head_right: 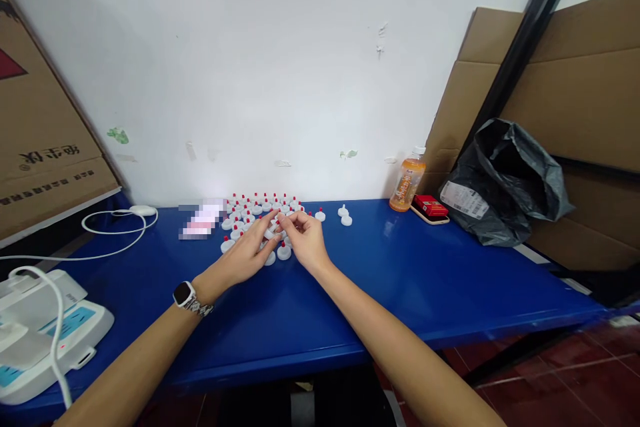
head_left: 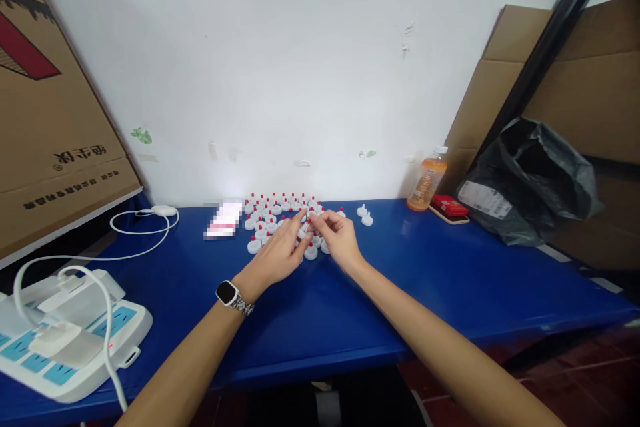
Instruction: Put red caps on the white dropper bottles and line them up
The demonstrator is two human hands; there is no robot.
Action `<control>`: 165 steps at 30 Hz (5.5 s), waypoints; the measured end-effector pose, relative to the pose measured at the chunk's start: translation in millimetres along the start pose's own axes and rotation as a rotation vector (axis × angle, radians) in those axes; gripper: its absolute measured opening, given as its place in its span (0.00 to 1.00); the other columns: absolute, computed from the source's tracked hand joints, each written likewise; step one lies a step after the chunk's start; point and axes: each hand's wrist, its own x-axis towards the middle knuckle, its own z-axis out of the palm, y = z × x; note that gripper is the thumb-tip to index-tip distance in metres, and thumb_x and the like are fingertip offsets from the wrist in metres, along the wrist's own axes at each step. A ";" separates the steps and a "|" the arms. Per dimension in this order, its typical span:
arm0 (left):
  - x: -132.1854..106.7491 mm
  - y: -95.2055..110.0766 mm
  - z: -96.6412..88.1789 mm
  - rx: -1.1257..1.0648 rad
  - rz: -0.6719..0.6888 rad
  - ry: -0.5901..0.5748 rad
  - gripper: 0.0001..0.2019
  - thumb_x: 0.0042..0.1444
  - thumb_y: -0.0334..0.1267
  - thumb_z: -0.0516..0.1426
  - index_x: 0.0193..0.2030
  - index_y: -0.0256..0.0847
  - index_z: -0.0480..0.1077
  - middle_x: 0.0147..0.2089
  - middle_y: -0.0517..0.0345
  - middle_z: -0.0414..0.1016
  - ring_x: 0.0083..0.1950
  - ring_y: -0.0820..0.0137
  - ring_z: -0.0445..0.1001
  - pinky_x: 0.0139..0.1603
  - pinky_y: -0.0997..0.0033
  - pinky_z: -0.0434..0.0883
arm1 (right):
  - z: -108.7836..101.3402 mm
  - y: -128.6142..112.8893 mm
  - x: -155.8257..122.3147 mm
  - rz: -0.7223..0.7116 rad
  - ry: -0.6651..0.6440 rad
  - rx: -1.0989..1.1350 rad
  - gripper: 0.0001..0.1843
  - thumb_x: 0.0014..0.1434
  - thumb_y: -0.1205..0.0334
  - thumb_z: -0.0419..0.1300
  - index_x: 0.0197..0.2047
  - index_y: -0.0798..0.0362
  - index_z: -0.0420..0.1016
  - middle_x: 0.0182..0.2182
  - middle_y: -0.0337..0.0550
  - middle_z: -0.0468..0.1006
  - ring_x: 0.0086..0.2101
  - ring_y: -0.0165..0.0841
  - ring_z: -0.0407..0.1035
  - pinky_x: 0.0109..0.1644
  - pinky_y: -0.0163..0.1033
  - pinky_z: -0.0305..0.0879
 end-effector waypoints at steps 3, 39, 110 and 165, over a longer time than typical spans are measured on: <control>0.7 3.4 0.4 -0.010 0.030 0.019 0.29 0.70 0.48 0.46 0.74 0.44 0.44 0.67 0.41 0.61 0.66 0.55 0.63 0.67 0.47 0.62 | 3.6 -1.6 -3.4 -0.029 0.009 -0.022 0.19 0.58 0.45 0.63 0.26 0.51 0.71 0.24 0.39 0.74 0.25 0.29 0.65 0.33 0.37 0.64; 71.7 61.1 35.2 0.178 0.197 -0.028 0.13 0.66 0.45 0.50 0.38 0.43 0.71 0.40 0.56 0.73 0.45 0.62 0.71 0.50 0.58 0.62 | -140.0 26.5 65.1 0.303 -0.005 -1.292 0.23 0.63 0.50 0.56 0.58 0.50 0.68 0.48 0.55 0.79 0.46 0.47 0.74 0.44 0.43 0.64; -6.5 -8.8 -11.4 0.050 0.019 0.121 0.16 0.67 0.51 0.51 0.49 0.43 0.70 0.47 0.52 0.76 0.49 0.61 0.72 0.54 0.57 0.69 | 5.5 14.9 19.8 -0.005 0.001 0.066 0.12 0.52 0.56 0.64 0.38 0.52 0.74 0.36 0.46 0.83 0.39 0.38 0.77 0.46 0.42 0.71; -10.3 8.1 0.3 0.217 0.136 0.072 0.13 0.70 0.45 0.47 0.51 0.41 0.65 0.47 0.49 0.69 0.50 0.58 0.68 0.53 0.53 0.67 | -17.2 -3.1 -10.3 0.248 -0.105 0.209 0.21 0.46 0.46 0.71 0.31 0.55 0.76 0.25 0.41 0.77 0.22 0.29 0.70 0.15 0.30 0.62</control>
